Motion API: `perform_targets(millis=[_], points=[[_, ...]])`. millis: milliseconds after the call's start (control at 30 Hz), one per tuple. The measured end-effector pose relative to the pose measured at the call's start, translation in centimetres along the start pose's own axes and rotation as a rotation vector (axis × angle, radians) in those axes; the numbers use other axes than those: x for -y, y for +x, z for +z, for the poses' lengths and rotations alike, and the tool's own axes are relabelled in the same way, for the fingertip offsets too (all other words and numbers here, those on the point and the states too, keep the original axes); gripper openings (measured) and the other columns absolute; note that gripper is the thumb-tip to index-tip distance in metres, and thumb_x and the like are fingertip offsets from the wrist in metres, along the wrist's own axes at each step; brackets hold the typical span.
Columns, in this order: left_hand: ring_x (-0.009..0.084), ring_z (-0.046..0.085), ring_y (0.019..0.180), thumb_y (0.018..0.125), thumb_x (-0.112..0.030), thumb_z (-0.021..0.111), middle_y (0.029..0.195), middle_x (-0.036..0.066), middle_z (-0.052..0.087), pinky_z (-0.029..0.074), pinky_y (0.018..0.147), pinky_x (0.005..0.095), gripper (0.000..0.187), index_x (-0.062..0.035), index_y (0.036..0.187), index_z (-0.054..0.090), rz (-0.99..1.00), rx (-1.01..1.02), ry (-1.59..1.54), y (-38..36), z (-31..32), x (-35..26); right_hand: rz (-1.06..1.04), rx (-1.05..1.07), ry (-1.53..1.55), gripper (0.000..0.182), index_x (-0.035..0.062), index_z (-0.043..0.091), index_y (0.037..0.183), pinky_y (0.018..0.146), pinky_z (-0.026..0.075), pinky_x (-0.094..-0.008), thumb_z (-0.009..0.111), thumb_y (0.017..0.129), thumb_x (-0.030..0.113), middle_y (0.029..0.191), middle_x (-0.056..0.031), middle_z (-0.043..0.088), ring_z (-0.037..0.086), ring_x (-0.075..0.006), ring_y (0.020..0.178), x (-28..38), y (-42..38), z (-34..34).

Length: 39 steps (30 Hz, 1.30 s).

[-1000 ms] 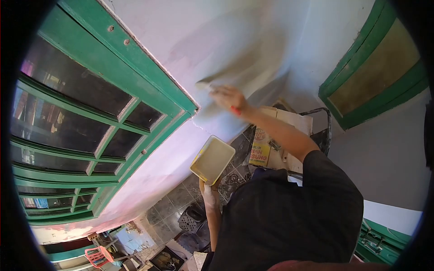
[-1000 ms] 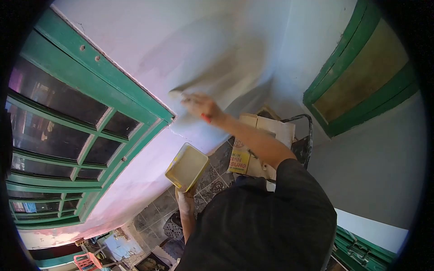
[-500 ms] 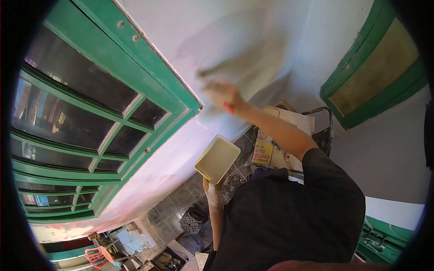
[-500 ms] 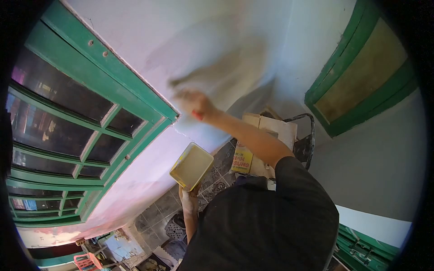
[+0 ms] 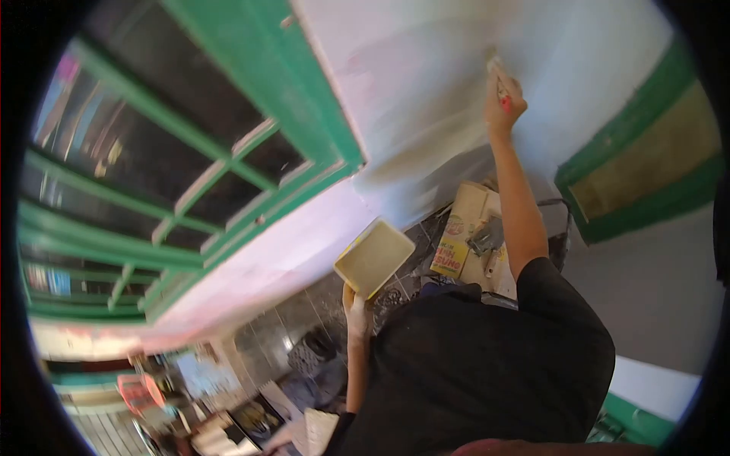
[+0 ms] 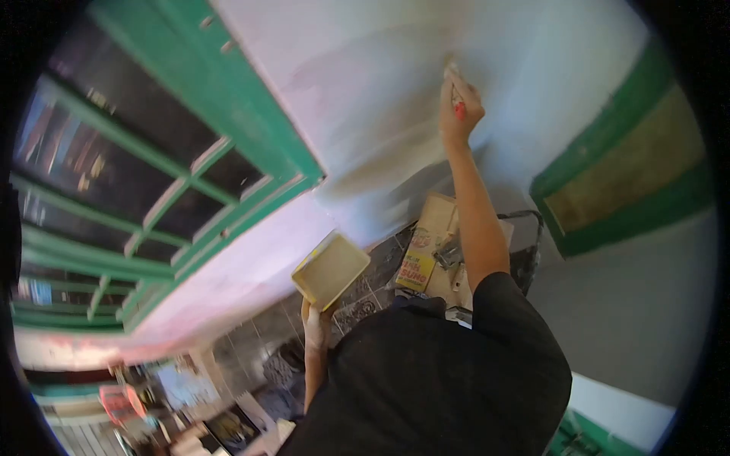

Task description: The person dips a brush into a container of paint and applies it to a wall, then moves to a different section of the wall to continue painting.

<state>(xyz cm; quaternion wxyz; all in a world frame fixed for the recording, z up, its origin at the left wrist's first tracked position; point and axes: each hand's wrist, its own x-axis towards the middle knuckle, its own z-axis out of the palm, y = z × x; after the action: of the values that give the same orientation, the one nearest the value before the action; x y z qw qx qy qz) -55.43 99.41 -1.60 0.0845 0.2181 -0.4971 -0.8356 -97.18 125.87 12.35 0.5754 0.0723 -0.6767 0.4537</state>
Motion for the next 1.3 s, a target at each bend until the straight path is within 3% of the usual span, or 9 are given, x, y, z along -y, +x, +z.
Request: perform_targets(millis=[167, 300, 433, 600, 733, 800, 1000, 1233, 1300], points=[[0.0237, 0.062, 0.119, 0.097, -0.034, 0.063, 0.134, 0.011, 0.058, 0.052, 0.099, 0.0413, 0.058, -0.0029, 0.142, 0.045, 0.002, -0.036, 0.0, 0.0, -0.6, 0.0, -0.367, 0.371, 0.271, 0.023, 0.0049, 0.077, 0.105, 0.074, 0.055, -0.0341, 0.074, 0.084, -0.005, 0.097, -0.0151, 0.075, 0.068, -0.0283, 0.08, 10.1, -5.7, 2.7], [0.024, 0.062, 0.118, 0.095, -0.032, 0.067, 0.131, 0.013, 0.059, 0.054, 0.1, 0.0423, 0.058, 0.0001, 0.137, 0.045, 0.005, -0.048, -0.034, 0.2, -1.1, 0.1, -0.365, 0.544, 0.51, 0.021, 0.0006, 0.076, 0.105, 0.08, 0.055, -0.0349, 0.073, 0.085, -0.006, 0.101, -0.0177, 0.075, 0.07, -0.0292, 0.088, 14.4, -5.9, 1.5], [0.0242, 0.062, 0.121, 0.094, -0.036, 0.068, 0.133, 0.013, 0.058, 0.052, 0.103, 0.0433, 0.065, 0.0014, 0.141, 0.042, 0.003, -0.035, -0.013, -0.5, -1.7, 0.0, -0.135, 0.499, 0.467, 0.019, -0.0021, 0.075, 0.112, 0.092, 0.053, -0.0335, 0.07, 0.095, 0.004, 0.107, -0.0093, 0.076, 0.069, -0.0176, 0.1, 8.4, -2.8, 2.8], [0.0245, 0.061, 0.121, 0.093, -0.037, 0.069, 0.134, 0.014, 0.057, 0.051, 0.104, 0.0432, 0.068, 0.0013, 0.142, 0.041, -0.011, -0.034, -0.041, -1.0, -2.5, 0.1, 0.226, 0.123, 0.209, 0.02, 0.0019, 0.077, 0.112, 0.086, 0.056, -0.0305, 0.074, 0.093, 0.01, 0.11, -0.0074, 0.077, 0.071, -0.0148, 0.09, 4.7, 1.7, 1.4], [0.0235, 0.063, 0.115, 0.093, -0.034, 0.071, 0.128, 0.015, 0.059, 0.054, 0.098, 0.0413, 0.059, 0.0013, 0.133, 0.046, 0.027, -0.06, -0.084, -1.2, -2.3, 0.0, 0.131, -0.014, 0.284, 0.021, 0.0029, 0.077, 0.112, 0.085, 0.056, -0.0306, 0.074, 0.093, 0.009, 0.109, -0.0088, 0.077, 0.072, -0.0165, 0.092, 5.6, 2.1, 1.7], [0.0234, 0.063, 0.115, 0.093, -0.034, 0.071, 0.127, 0.014, 0.06, 0.054, 0.098, 0.0412, 0.059, 0.001, 0.133, 0.046, 0.017, -0.054, -0.079, -1.4, -2.0, -0.5, -0.142, 0.158, -0.052, 0.022, 0.0033, 0.077, 0.113, 0.085, 0.056, -0.0329, 0.072, 0.091, 0.004, 0.109, -0.01, 0.077, 0.072, -0.0216, 0.095, 6.8, 1.6, 2.7], [0.0228, 0.064, 0.114, 0.093, -0.035, 0.069, 0.127, 0.012, 0.061, 0.054, 0.097, 0.0404, 0.058, -0.0015, 0.135, 0.048, -0.009, -0.031, -0.049, -1.2, -2.0, -0.2, -0.515, 0.418, 0.491, 0.029, 0.0046, 0.077, 0.11, 0.081, 0.055, -0.0356, 0.073, 0.082, -0.004, 0.103, -0.0114, 0.076, 0.07, -0.0258, 0.089, 13.9, -6.1, 4.3], [0.0215, 0.066, 0.11, 0.095, -0.031, 0.067, 0.126, 0.01, 0.063, 0.056, 0.094, 0.0385, 0.051, -0.0024, 0.134, 0.05, 0.009, 0.016, -0.047, -0.9, -0.8, -1.2, -0.42, 0.484, 0.442, 0.023, 0.0023, 0.076, 0.108, 0.077, 0.056, -0.0327, 0.074, 0.086, -0.001, 0.103, -0.0121, 0.076, 0.07, -0.0267, 0.086, 10.3, -1.6, 2.4], [0.0212, 0.068, 0.106, 0.095, -0.026, 0.068, 0.124, 0.01, 0.063, 0.057, 0.092, 0.0372, 0.047, -0.0023, 0.131, 0.049, 0.023, 0.018, -0.088, -1.0, -0.4, -1.5, -0.115, 0.366, 0.26, 0.019, 0.0031, 0.077, 0.107, 0.076, 0.055, -0.0321, 0.073, 0.089, 0.002, 0.101, -0.0121, 0.076, 0.07, -0.0266, 0.082, 6.5, 1.1, 2.3]])
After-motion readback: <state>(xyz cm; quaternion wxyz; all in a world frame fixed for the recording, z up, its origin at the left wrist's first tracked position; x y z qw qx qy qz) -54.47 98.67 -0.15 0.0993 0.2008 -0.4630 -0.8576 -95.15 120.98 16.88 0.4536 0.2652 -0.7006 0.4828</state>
